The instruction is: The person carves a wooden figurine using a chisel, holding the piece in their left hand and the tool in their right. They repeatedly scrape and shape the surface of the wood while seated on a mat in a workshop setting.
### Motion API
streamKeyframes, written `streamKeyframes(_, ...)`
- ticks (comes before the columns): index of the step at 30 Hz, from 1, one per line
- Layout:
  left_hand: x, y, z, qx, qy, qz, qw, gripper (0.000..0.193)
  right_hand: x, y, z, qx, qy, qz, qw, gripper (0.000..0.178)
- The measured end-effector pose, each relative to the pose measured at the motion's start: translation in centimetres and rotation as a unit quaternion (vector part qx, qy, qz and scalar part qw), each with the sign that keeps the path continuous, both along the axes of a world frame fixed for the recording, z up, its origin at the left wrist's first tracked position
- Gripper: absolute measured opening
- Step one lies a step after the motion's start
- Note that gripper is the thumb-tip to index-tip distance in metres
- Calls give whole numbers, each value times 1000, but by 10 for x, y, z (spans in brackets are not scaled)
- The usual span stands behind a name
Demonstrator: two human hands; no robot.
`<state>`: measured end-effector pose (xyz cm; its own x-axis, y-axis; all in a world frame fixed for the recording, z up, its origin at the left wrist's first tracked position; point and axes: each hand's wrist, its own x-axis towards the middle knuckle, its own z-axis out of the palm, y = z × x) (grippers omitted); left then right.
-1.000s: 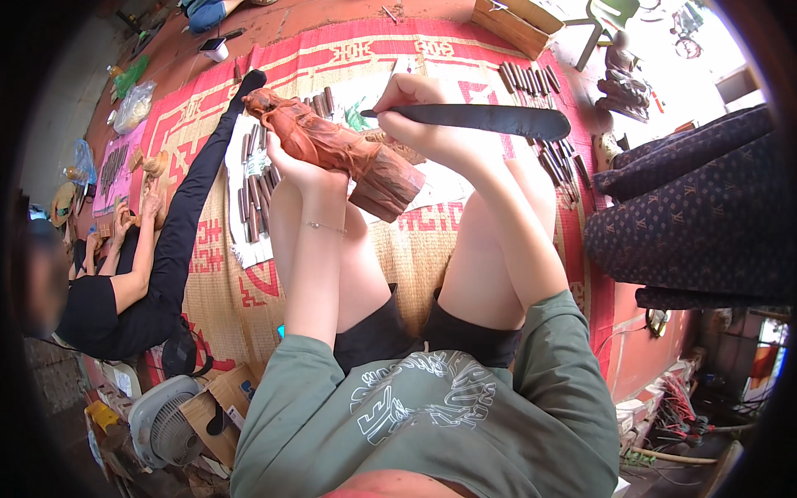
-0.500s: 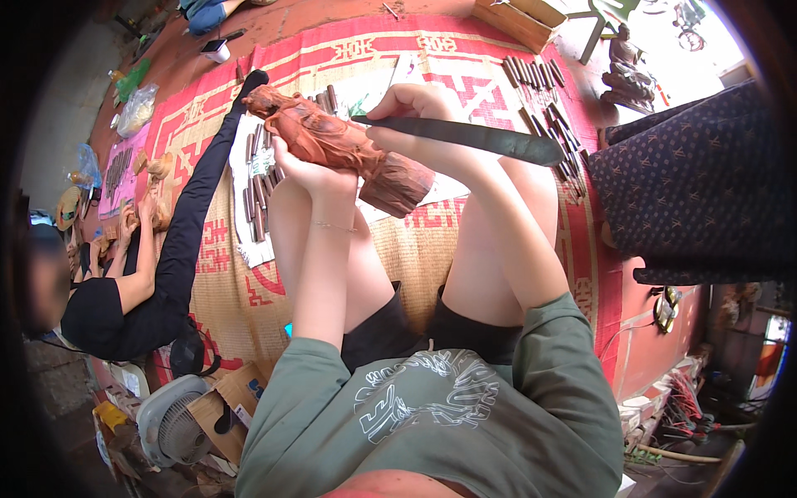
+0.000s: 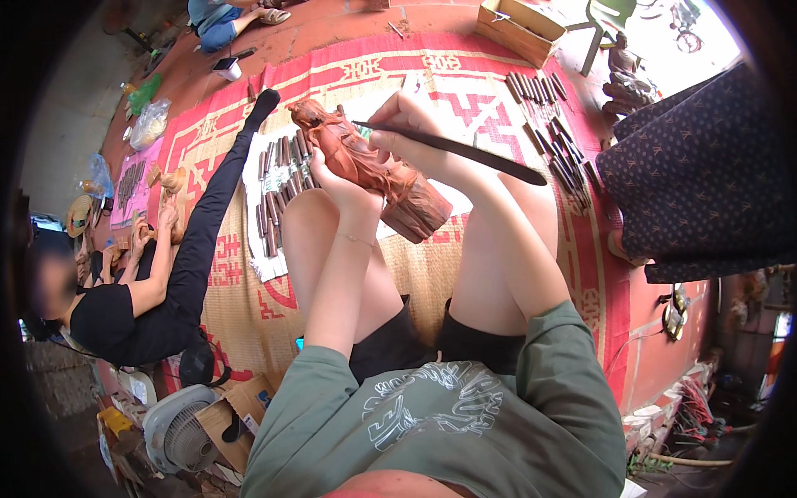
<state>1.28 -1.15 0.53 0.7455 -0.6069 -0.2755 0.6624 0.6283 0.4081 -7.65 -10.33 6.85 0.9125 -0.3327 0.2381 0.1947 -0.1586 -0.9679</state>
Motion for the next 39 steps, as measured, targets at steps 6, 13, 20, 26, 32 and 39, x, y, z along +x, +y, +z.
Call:
streamKeyframes(6, -4, 2, 0, 27, -8, -19, 999, 59, 3, 3, -5, 14, 26, 25, 999, 4)
streamKeyframes(13, -9, 0, -5, -9, -81, -60, 995, 54, 13, 1, -13, -267, -25, -66, 961, 12)
streamKeyframes(20, -20, -2, -4, 0, -73, -52, 996, 43, 23, -7, -37, -361, -55, -106, 925, 20)
streamKeyframes(26, -12, -8, -24, -25, -114, -66, 991, 41, 23, -5, -29, -375, -78, -103, 918, 32)
streamKeyframes(32, -2, 2, -21, -67, -102, -85, 989, 44, 24, 9, -17, -332, -64, -52, 940, 22)
streamKeyframes(39, -7, 5, -5, -71, -126, -125, 982, 38, 24, -1, -24, -307, -119, -41, 943, 18)
